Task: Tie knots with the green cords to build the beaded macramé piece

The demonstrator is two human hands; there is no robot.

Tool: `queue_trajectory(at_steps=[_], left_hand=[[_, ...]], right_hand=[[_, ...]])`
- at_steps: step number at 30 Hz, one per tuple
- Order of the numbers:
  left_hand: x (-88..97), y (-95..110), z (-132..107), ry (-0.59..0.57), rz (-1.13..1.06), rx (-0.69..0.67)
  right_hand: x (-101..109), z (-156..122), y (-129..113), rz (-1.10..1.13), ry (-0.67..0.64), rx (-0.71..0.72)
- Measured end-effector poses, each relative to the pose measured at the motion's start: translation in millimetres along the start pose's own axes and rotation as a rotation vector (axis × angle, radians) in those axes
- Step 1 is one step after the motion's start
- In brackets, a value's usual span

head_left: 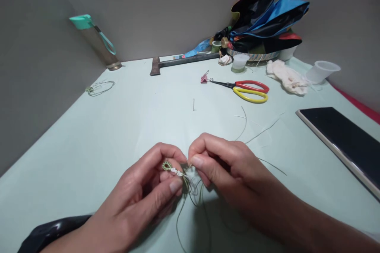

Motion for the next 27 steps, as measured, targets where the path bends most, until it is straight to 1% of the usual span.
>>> queue_trajectory(at_steps=[1,4,7,10,12,14,17,21,25,27], left_hand=[[-0.9,2,-1,0.009,-0.027,-0.006],[-2.8,6,-2,0.101,-0.047,0.011],[-4.0,9,-4,0.202,-0.075,0.039],[-4.3,9,-5,0.248,-0.09,0.071],[-3.9,10,-5,0.247,-0.064,0.082],[-3.4,10,-5,0.222,-0.023,0.096],[-3.0,11,-4,0.18,0.03,0.115],[-3.1,10,-1,0.171,0.042,0.089],[-1.2,9,2,0.189,0.014,0.056],[0.2,9,4,0.159,0.004,0.047]], right_hand=[[1,-1,0,0.021,-0.005,-0.015],[3,-3,-1,0.055,-0.044,-0.054],[4,-4,-3,0.071,-0.058,-0.023],[4,-3,-6,0.116,-0.071,0.001],[4,-2,-8,0.173,-0.118,-0.025],[2,-2,-10,0.228,-0.171,-0.063],[-1,-1,-10,0.288,-0.198,-0.121],[-7,2,-6,0.334,-0.187,-0.167],[-6,3,-3,0.3,-0.13,-0.115],[-4,3,-3,0.321,-0.091,-0.113]])
Point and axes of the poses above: each hand's wrist, its own z-axis towards the middle knuckle, its own x-axis out of the back of the hand, y = z × x, the point moved 2 cm from there along z, towards the middle knuckle, and after that the axes turned 8 degrees about -y, right-handed, at the moved point
